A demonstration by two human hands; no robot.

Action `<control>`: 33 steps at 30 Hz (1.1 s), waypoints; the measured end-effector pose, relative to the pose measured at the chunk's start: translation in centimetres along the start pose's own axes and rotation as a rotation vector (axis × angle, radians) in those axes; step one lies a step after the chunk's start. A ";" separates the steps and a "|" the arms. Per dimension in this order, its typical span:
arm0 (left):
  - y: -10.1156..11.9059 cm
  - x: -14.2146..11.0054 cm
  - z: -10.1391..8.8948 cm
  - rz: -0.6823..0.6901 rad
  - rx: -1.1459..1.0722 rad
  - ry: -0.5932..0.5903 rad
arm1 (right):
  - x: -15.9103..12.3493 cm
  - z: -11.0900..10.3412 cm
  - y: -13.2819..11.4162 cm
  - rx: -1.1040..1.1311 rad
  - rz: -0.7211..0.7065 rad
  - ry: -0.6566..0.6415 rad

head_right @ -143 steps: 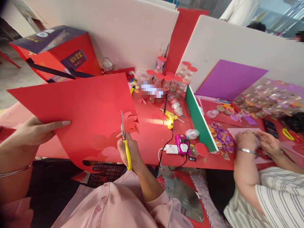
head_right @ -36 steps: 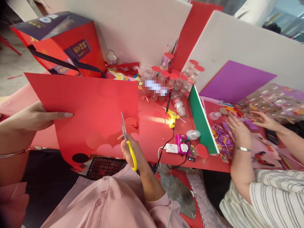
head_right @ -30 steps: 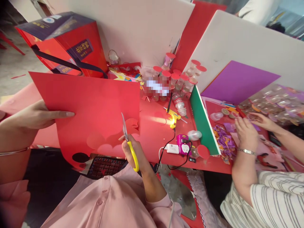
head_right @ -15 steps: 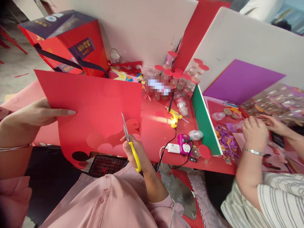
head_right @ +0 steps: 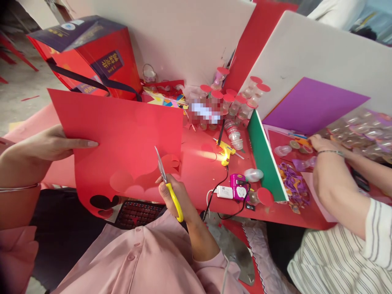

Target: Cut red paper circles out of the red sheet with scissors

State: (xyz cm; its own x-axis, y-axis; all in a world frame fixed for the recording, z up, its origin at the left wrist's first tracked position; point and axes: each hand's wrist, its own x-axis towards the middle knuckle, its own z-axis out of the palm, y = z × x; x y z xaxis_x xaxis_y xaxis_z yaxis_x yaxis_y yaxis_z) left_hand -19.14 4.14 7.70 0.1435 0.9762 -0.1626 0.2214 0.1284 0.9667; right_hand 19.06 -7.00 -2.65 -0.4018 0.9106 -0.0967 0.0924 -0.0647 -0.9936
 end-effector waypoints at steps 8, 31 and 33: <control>1.2 0.5 0.4 0.029 0.037 -0.046 | -0.4 -0.5 0.1 -0.005 0.003 -0.009; 1.2 1.0 1.7 -0.243 -0.257 0.300 | -1.4 -0.8 0.3 -0.022 -0.003 -0.042; 1.0 0.9 1.5 -0.219 -0.264 0.264 | -1.4 -0.7 0.1 -0.023 -0.018 -0.045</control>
State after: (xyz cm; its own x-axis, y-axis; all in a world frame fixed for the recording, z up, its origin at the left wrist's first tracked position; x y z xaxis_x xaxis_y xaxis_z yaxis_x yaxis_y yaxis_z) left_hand -17.32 4.92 8.22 -0.1384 0.9277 -0.3468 -0.0397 0.3447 0.9379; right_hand 20.30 -7.94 -2.61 -0.4440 0.8923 -0.0813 0.1050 -0.0383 -0.9937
